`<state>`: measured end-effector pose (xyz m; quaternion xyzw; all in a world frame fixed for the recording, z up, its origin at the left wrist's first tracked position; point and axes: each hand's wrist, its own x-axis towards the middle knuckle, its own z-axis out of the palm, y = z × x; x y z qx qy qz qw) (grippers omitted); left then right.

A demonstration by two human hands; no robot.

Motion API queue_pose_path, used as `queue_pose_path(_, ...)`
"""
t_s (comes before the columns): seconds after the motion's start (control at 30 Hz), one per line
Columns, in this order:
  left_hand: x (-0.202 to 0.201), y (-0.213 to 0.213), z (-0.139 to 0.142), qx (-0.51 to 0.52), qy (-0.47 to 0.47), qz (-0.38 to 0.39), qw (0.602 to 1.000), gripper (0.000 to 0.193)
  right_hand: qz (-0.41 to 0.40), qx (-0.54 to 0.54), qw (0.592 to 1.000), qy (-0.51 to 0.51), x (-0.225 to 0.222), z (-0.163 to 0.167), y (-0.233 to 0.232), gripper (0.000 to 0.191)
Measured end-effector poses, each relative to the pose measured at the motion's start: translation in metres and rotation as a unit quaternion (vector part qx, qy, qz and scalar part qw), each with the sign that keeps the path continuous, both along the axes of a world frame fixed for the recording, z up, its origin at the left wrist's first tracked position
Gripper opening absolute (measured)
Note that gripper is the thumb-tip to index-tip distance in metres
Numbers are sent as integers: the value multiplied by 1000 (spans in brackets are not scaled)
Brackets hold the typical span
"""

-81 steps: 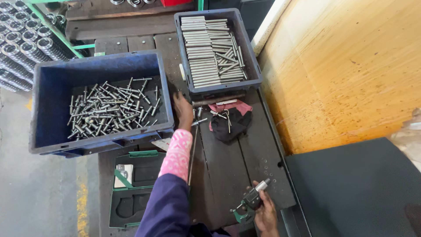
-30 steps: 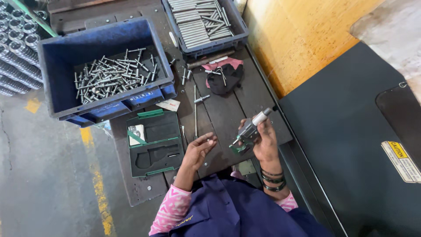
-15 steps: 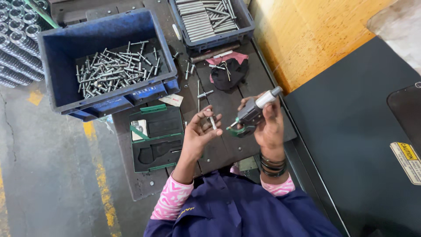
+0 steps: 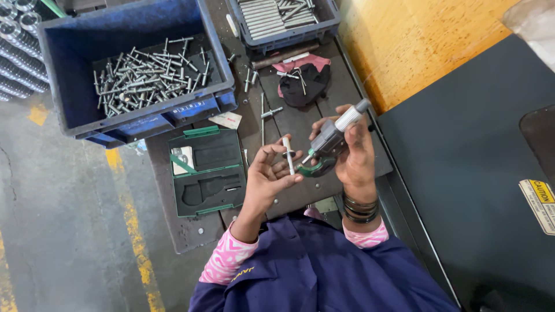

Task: The person picks metal pins from a blue crate at a workbench and measures each one with a micrometer, placing measured pins aside. They briefly walk to a lathe, handle a part in the chuck, then return to the bench and continue measuring pins one at a time.

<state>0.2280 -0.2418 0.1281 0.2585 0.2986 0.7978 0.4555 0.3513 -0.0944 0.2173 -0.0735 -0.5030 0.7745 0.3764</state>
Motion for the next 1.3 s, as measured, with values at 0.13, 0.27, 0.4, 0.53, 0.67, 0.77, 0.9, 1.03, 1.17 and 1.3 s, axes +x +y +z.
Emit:
queue_pose_path(0.13,2,0,2,13,-7,-6,1000,61,-8,4,1000,8,1,-2,-3,47)
queue_pose_path(0.27,0,-2,3,4,-14,-26,1000,60,-7,46,999,-5,2,1,-6,47)
queue_pose_path(0.4,-2,-2,3,6,-9,-33,999,60,4,67,998,-15,1,5,-12,45)
queue_pose_path(0.53,-1,-4,6,-15,14,-19,1000,60,18,56,998,-12,1,8,-16,44)
queue_pose_path(0.67,-1,-4,10,-20,4,-25,999,58,18,66,998,-12,0,7,-19,42)
queue_pose_path(0.77,-1,-3,12,-30,2,-26,999,58,14,65,998,-8,-2,6,-21,43)
queue_pose_path(0.9,2,-2,12,-36,3,-16,999,60,14,63,998,-7,-2,6,-20,43)
queue_pose_path(1.03,2,-2,12,-32,-7,-18,999,59,18,52,998,-8,-1,5,-18,46)
queue_pose_path(1.17,2,-3,13,-34,3,-19,999,59,12,48,999,-14,2,5,-18,46)
queue_pose_path(1.3,3,-3,14,-43,-3,-30,999,59,15,37,999,-14,2,4,-17,46)
